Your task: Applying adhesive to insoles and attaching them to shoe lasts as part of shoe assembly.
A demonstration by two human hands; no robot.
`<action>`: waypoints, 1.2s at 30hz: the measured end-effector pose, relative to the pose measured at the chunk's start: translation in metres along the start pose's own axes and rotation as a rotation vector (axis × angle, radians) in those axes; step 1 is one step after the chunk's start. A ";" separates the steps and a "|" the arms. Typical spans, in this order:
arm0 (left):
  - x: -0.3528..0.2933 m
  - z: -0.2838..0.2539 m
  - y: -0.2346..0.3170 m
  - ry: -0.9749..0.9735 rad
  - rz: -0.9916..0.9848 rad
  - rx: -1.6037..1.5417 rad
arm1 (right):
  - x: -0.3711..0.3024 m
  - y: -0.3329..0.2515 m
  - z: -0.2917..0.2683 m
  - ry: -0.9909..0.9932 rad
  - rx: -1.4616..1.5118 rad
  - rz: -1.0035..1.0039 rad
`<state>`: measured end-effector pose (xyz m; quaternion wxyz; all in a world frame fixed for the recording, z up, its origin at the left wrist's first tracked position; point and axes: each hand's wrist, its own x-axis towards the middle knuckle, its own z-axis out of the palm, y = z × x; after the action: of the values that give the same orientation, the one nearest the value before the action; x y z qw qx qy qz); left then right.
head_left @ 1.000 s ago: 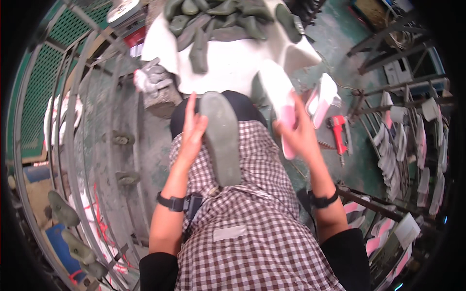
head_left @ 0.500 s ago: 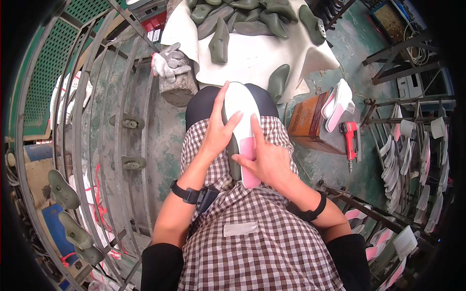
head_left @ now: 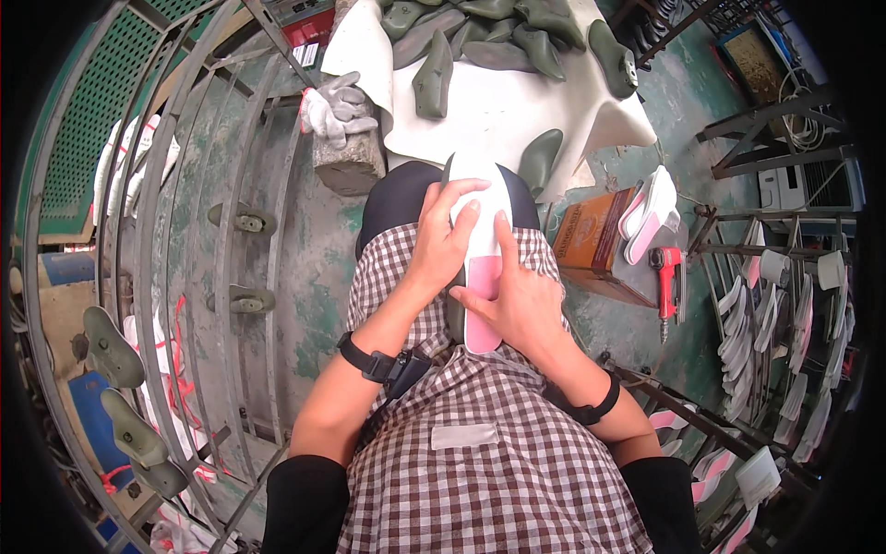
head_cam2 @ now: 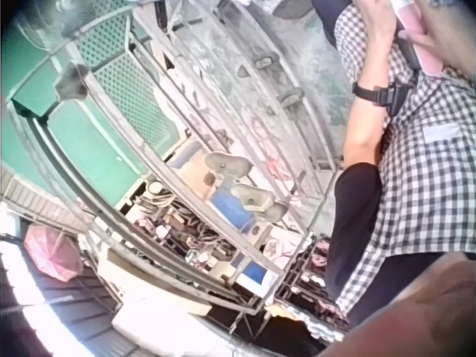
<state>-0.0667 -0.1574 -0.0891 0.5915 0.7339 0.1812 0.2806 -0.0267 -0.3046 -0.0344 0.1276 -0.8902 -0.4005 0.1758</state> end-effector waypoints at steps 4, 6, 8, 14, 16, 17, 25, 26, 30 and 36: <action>0.003 0.000 -0.005 -0.015 0.003 0.074 | -0.007 0.001 -0.001 -0.035 -0.007 0.015; 0.014 -0.002 -0.012 0.011 -0.086 0.129 | -0.017 0.006 -0.003 -0.012 0.002 -0.065; 0.017 -0.003 -0.014 0.047 -0.142 0.136 | -0.031 0.014 -0.005 0.008 0.008 -0.144; 0.017 -0.001 -0.015 0.032 -0.108 0.126 | -0.058 0.038 0.014 0.110 0.150 -0.262; 0.016 -0.002 -0.017 0.019 -0.136 0.126 | -0.059 0.038 0.018 0.143 0.186 -0.281; 0.015 -0.003 -0.018 0.012 -0.126 0.112 | -0.059 0.038 0.020 0.174 0.220 -0.305; 0.007 -0.010 -0.014 -0.055 -0.090 0.089 | -0.060 0.042 0.034 0.253 0.178 -0.372; 0.008 -0.010 -0.013 -0.065 -0.080 0.091 | -0.060 0.042 0.035 0.271 0.165 -0.377; 0.006 -0.012 -0.009 -0.091 -0.083 0.104 | -0.060 0.042 0.039 0.278 0.162 -0.375; 0.008 -0.013 -0.006 -0.113 -0.111 0.122 | -0.059 0.043 0.041 0.284 0.157 -0.377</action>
<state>-0.0681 -0.1412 -0.0910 0.5697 0.7719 0.2048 0.1941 -0.0513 -0.3734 -0.0748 0.2818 -0.8028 -0.5228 0.0527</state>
